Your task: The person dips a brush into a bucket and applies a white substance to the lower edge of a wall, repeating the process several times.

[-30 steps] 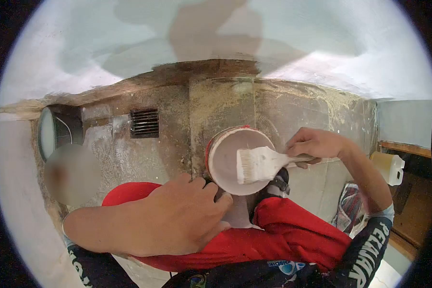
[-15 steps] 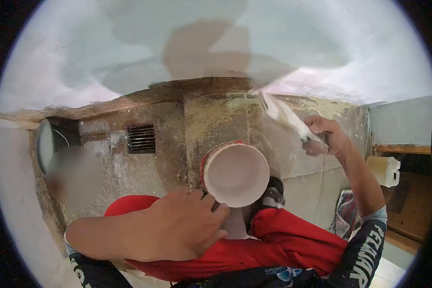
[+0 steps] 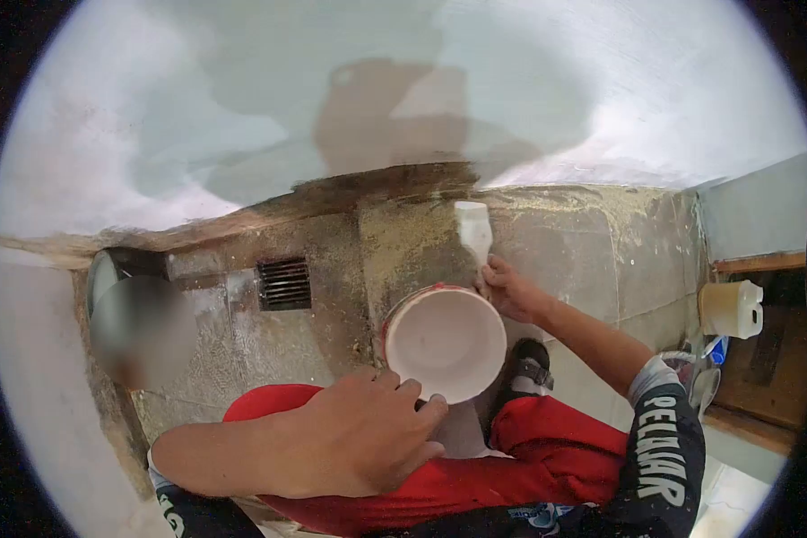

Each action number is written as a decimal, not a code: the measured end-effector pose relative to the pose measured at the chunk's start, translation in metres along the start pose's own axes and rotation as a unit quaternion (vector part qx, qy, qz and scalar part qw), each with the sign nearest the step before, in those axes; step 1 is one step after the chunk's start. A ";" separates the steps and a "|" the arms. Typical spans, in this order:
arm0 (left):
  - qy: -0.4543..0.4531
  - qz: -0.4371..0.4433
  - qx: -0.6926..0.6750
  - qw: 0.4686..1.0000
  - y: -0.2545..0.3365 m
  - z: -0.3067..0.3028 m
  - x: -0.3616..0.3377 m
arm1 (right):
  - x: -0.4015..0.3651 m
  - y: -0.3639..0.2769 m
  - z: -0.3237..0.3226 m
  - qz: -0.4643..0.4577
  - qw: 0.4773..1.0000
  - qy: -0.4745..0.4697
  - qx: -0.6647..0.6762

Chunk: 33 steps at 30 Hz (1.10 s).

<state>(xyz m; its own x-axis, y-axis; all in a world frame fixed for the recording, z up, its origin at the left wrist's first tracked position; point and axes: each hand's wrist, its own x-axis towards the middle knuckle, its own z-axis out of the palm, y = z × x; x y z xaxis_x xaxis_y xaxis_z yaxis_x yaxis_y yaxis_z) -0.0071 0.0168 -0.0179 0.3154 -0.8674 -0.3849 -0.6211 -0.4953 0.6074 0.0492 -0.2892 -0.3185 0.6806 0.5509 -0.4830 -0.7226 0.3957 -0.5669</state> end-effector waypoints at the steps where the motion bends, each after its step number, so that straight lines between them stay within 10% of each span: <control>1: -0.015 -0.006 0.003 1.000 0.000 -0.002 0.001 | 0.003 -0.004 0.014 -0.004 1.000 0.002 0.002; 9: -0.028 -0.002 0.001 1.000 0.000 -0.002 -0.001 | 0.046 -0.010 0.027 -0.035 0.933 0.319 -0.162; 33: -0.050 -0.006 0.009 0.999 0.003 -0.007 0.003 | 0.088 -0.017 0.010 -0.073 0.885 0.381 -0.257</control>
<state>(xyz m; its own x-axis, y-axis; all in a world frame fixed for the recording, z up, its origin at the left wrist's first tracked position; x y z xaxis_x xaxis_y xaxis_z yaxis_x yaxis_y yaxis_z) -0.0033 0.0126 -0.0126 0.2501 -0.8522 -0.4596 -0.6316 -0.5034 0.5896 0.1197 -0.2405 -0.3449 0.7872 -0.2120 -0.5791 -0.6035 -0.0718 -0.7941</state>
